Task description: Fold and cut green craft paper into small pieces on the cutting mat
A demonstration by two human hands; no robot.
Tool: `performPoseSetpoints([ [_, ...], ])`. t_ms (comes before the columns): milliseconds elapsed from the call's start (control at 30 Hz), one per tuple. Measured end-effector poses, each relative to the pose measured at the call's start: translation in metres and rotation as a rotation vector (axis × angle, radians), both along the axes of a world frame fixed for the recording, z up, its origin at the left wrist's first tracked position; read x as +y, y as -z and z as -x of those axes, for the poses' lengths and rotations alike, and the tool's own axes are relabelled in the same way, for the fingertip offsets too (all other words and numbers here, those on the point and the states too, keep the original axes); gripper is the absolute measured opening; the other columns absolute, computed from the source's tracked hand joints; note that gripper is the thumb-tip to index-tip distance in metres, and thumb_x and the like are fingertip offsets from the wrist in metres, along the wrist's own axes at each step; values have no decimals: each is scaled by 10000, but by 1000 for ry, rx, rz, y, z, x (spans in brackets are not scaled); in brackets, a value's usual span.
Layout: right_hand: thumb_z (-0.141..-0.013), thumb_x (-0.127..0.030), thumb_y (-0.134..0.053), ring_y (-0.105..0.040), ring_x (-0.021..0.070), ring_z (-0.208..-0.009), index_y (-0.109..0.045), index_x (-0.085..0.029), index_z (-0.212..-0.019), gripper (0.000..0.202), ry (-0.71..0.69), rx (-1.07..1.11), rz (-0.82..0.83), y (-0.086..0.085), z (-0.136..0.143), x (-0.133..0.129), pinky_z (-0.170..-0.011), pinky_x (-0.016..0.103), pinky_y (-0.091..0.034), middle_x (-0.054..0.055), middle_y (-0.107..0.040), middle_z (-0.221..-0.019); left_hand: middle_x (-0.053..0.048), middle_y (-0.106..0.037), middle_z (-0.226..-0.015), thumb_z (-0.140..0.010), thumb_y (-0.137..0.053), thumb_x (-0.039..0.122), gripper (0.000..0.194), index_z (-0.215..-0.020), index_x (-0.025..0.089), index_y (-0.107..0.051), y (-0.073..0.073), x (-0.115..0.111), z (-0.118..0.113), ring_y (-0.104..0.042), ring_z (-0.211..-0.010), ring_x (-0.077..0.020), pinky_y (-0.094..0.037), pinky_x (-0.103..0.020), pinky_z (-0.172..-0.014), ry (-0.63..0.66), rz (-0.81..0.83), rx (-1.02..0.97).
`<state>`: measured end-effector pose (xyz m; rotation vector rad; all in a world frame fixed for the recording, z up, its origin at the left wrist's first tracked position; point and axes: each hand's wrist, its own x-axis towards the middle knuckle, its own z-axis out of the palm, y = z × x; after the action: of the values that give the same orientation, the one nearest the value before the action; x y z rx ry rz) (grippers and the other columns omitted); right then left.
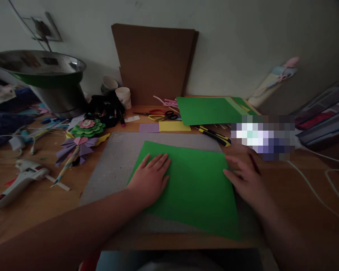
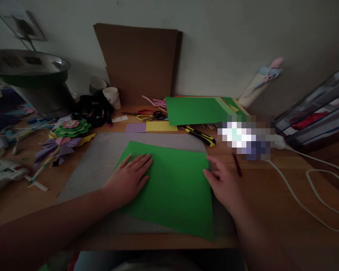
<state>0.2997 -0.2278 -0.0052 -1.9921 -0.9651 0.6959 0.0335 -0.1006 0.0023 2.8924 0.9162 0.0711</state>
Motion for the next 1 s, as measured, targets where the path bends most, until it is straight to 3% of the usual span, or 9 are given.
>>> performPoseSetpoints([
  [100, -765, -372, -583, -649, 229, -574, -494, -271, -1216, 471, -23, 13, -15, 2, 4, 0, -486, 323, -479, -15, -649, -599, 1, -191, -1538, -959, -263, 365, 518, -1457, 226, -223, 6, -8, 4, -213, -1402, -251, -131, -642, -1093, -46, -20, 15],
  [233, -772, -379, -568, -626, 212, -536, -466, -271, -1200, 453, -35, 63, -17, 3, 8, -3, -470, 307, -462, -16, -655, -611, 16, -155, -1536, -963, -240, 352, 508, -1456, 236, -211, 7, -12, 3, -182, -1410, -260, -93, -720, -1046, -68, -12, 45],
  [533, -773, -417, -581, -637, 236, -598, -453, -285, -1123, 395, 10, 98, -49, 5, 11, -12, -528, 343, -494, -6, -639, -634, 1, -183, -1536, -956, -279, 357, 516, -1452, 225, -221, 5, -10, 3, -193, -1405, -268, -89, -728, -1041, -70, 8, 22],
  [700, -778, -445, -585, -667, 251, -698, -466, -274, -1143, 420, 52, 81, -47, 3, 17, -26, -589, 361, -522, 57, -690, -794, -11, -280, -1516, -949, -314, 325, 463, -1396, 217, -366, -2, -19, 14, -278, -1377, -221, -152, -585, -1116, -54, 35, 17],
  [833, -770, -460, -589, -668, 243, -673, -431, -283, -1196, 487, 28, 148, -6, 6, 26, -37, -586, 360, -529, 50, -694, -802, -13, -182, -1538, -958, -289, 335, 514, -1455, 212, -234, 1, -30, 23, -216, -1403, -230, -124, -583, -1120, -38, 14, 55],
  [1000, -726, -488, -599, -654, 229, -609, -451, -266, -1128, 482, 75, 128, 1, 11, 35, -43, -529, 339, -517, 37, -693, -792, -2, -158, -1541, -963, -262, 316, 511, -1461, 217, -202, 7, -33, 23, -205, -1406, -232, -119, -609, -1109, -55, -35, 71],
])
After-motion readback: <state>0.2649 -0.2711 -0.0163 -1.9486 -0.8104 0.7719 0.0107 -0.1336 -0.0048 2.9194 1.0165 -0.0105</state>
